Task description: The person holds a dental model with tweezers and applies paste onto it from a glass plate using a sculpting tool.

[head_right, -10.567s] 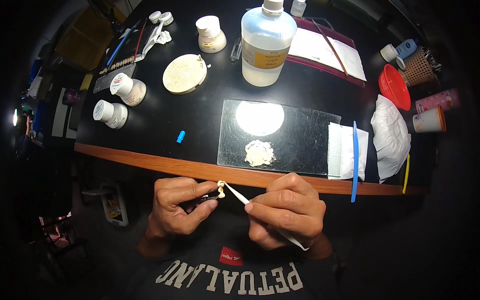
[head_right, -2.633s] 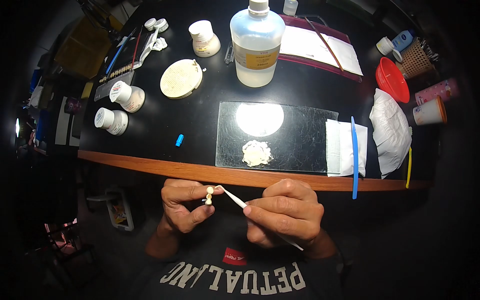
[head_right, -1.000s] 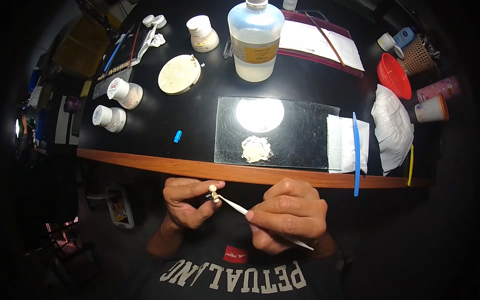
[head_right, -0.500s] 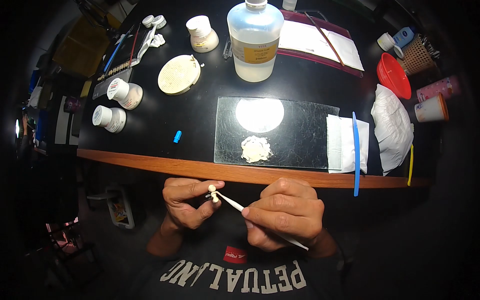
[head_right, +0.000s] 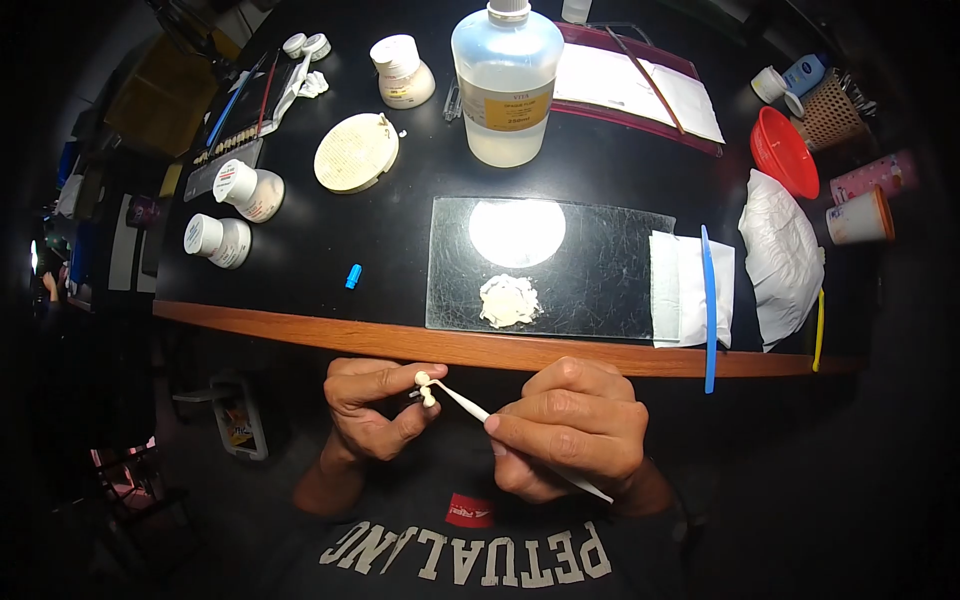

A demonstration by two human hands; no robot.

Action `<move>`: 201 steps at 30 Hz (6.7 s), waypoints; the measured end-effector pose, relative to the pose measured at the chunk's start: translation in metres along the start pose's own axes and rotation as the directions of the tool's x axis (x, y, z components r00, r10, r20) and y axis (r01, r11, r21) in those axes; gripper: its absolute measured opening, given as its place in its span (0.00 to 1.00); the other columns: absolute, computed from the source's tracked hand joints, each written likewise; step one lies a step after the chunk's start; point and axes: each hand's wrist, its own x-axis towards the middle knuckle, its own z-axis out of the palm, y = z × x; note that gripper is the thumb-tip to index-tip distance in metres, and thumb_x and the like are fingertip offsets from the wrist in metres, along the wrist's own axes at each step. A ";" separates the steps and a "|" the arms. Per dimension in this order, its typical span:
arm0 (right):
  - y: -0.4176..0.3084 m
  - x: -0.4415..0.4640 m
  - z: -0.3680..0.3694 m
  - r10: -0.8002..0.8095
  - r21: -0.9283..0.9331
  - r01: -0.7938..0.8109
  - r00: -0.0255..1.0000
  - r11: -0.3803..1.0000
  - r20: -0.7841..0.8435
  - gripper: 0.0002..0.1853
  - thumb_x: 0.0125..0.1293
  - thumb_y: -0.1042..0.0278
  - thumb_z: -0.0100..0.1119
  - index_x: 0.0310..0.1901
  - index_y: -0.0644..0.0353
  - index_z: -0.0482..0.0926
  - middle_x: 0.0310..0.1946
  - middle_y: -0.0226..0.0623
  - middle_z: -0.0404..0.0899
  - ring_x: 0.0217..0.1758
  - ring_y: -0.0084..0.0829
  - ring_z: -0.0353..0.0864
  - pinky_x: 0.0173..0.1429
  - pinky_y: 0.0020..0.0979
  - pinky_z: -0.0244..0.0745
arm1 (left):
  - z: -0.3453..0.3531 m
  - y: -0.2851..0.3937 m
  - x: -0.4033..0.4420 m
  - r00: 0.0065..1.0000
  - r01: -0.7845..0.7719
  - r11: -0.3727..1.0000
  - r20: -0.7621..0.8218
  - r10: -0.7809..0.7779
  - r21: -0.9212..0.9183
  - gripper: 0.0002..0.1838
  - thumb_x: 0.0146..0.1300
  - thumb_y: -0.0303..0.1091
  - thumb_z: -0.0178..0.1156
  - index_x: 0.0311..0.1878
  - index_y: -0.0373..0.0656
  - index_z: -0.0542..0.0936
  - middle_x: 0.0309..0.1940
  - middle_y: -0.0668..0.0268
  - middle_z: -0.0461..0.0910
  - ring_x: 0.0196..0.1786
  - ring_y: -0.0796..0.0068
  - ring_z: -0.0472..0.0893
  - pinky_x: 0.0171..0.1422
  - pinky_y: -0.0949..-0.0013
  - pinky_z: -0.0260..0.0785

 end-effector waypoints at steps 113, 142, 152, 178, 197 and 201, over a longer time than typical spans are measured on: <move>0.008 0.003 -0.009 0.038 -0.310 -0.075 0.992 0.948 -0.123 0.13 0.48 0.85 0.68 0.38 0.64 0.88 0.28 0.34 0.86 0.28 0.30 0.80 0.34 0.29 0.74 | -0.020 0.063 0.035 0.964 0.246 0.911 0.019 -0.267 0.332 0.17 0.61 0.18 0.76 0.55 0.33 0.92 0.25 0.61 0.85 0.24 0.83 0.80 0.28 0.75 0.66; -0.001 0.006 -0.002 0.030 -0.118 -0.031 1.000 0.993 -0.008 0.16 0.47 0.83 0.74 0.41 0.62 0.91 0.30 0.34 0.90 0.30 0.29 0.83 0.33 0.28 0.77 | -0.018 0.058 0.031 0.972 0.221 0.914 -0.004 -0.234 0.339 0.20 0.61 0.24 0.80 0.57 0.41 0.93 0.24 0.63 0.83 0.23 0.79 0.82 0.27 0.72 0.69; 0.001 0.005 0.001 0.020 -0.125 -0.022 1.000 0.992 -0.019 0.17 0.47 0.84 0.75 0.42 0.62 0.91 0.30 0.34 0.90 0.30 0.29 0.85 0.34 0.28 0.78 | -0.019 0.058 0.031 0.975 0.210 0.917 0.000 -0.223 0.339 0.20 0.60 0.23 0.80 0.57 0.40 0.93 0.23 0.64 0.83 0.22 0.80 0.80 0.26 0.71 0.67; 0.005 -0.001 -0.006 0.047 -0.077 -0.058 0.989 0.995 -0.137 0.12 0.55 0.84 0.70 0.42 0.63 0.89 0.27 0.34 0.88 0.28 0.27 0.82 0.35 0.28 0.76 | -0.028 0.046 0.010 0.964 0.203 0.918 -0.095 -0.248 -0.339 0.10 0.71 0.28 0.76 0.50 0.31 0.91 0.42 0.53 0.94 0.45 0.62 0.95 0.55 0.63 0.89; 0.000 0.008 -0.104 0.229 -0.559 -0.353 0.932 0.750 -0.281 0.16 0.86 0.60 0.60 0.49 0.67 0.88 0.41 0.45 0.91 0.41 0.38 0.87 0.47 0.35 0.78 | -0.022 0.043 -0.007 0.931 0.342 0.929 -0.086 -0.355 -0.141 0.15 0.76 0.28 0.69 0.60 0.30 0.88 0.37 0.58 0.90 0.31 0.80 0.84 0.32 0.77 0.74; -0.009 0.032 -0.122 0.269 -0.736 -0.303 0.948 0.606 -0.169 0.04 0.76 0.75 0.67 0.46 0.66 0.87 0.41 0.44 0.92 0.39 0.33 0.88 0.42 0.32 0.77 | -0.033 0.045 -0.010 0.927 0.360 0.893 -0.001 -0.374 -0.272 0.18 0.74 0.20 0.62 0.65 0.30 0.85 0.46 0.53 0.90 0.40 0.76 0.88 0.37 0.76 0.78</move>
